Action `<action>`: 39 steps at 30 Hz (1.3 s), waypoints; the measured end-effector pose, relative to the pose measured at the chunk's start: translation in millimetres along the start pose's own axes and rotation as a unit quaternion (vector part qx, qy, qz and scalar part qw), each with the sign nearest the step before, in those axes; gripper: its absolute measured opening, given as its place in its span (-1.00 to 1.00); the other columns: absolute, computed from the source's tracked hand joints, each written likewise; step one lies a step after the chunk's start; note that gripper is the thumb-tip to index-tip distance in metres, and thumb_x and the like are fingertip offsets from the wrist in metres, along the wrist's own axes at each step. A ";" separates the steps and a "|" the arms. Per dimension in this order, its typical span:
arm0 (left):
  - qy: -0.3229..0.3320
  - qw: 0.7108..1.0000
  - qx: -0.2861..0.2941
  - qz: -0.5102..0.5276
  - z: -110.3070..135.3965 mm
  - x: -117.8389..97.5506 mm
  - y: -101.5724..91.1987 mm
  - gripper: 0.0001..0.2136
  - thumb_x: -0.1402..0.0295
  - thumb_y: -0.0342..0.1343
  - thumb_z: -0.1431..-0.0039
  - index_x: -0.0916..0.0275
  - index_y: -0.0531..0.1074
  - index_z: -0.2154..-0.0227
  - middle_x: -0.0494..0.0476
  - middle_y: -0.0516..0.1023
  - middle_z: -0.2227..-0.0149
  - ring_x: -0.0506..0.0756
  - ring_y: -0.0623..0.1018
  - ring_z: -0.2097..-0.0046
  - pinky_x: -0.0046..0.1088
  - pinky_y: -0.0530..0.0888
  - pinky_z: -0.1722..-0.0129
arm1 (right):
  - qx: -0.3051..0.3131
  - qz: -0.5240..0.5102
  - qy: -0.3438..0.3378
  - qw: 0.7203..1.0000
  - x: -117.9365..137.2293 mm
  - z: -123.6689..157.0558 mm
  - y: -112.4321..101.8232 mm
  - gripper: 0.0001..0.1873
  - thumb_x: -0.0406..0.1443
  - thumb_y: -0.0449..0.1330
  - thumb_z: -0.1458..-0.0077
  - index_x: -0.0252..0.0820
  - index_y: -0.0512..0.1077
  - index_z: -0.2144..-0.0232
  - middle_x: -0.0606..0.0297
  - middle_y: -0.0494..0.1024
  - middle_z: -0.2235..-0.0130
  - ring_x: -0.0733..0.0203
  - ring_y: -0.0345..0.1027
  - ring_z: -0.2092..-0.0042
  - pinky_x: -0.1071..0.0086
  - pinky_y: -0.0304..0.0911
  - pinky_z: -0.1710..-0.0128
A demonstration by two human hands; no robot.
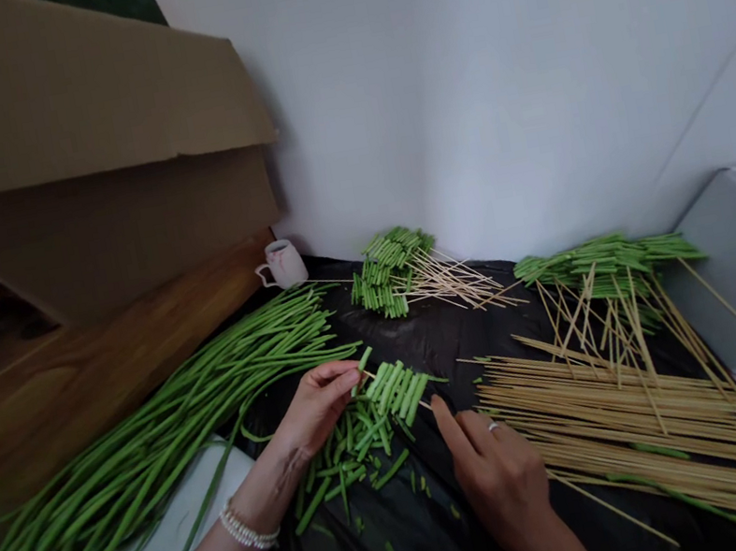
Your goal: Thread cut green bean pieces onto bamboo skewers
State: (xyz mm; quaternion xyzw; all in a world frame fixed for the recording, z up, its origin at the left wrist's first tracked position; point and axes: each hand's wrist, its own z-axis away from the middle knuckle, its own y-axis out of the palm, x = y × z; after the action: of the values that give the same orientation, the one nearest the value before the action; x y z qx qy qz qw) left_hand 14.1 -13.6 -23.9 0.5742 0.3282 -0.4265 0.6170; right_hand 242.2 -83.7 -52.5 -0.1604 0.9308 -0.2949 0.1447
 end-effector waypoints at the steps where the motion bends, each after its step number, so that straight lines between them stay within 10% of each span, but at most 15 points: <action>1: 0.005 1.000 -0.003 -0.006 -0.1 -0.5 -0.1 -0.78 0.38 0.43 0.23 0.28 0.61 0.44 0.09 0.63 0.45 -0.02 0.55 0.38 -0.51 0.41 0.24 | 0.000 0.000 0.000 1.000 0.1 0.5 0.3 -0.60 -0.50 0.10 -0.12 -0.21 0.39 -0.02 0.39 0.44 0.50 0.32 0.04 0.51 0.34 -0.07 0.44; 23: -0.099 0.993 0.066 0.015 8.7 -3.3 3.6 -0.77 0.37 0.43 0.24 0.31 0.56 0.47 0.05 0.55 0.43 -0.04 0.50 0.39 -0.49 0.44 0.29 | -0.016 -0.053 0.000 0.998 6.8 -2.4 -1.6 -0.61 -0.53 0.07 -0.12 -0.28 0.41 0.00 0.35 0.48 0.48 0.35 0.16 0.49 0.38 -0.01 0.41; 35: 0.090 0.988 -0.013 -0.128 -1.8 -16.3 -8.0 -0.65 0.19 0.29 0.02 0.25 0.54 0.17 0.07 0.58 0.45 0.01 0.52 0.43 -0.48 0.40 0.36 | -0.010 -0.022 0.049 0.998 -2.3 -0.9 3.7 -0.70 -0.47 0.05 -0.17 -0.26 0.45 0.08 0.30 0.58 0.36 0.39 0.26 0.50 0.43 0.06 0.42; 39: 0.196 0.923 -0.012 -0.332 -5.8 -25.4 -20.7 -0.79 0.20 0.20 -0.08 0.21 0.59 0.31 0.18 0.62 0.31 0.13 0.54 0.25 -0.36 0.39 0.18 | -0.020 -0.034 0.097 0.995 -7.5 -0.6 5.1 -0.76 -0.43 0.10 -0.17 -0.26 0.47 0.12 0.27 0.60 0.31 0.37 0.41 0.39 0.50 0.16 0.34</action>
State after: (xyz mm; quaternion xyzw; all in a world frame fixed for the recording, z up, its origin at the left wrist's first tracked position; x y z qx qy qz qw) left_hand -14.8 -3.6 -10.7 0.4973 0.6194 -0.4818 0.3700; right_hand 247.7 -76.5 -53.7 -0.1653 0.9401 -0.2955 0.0408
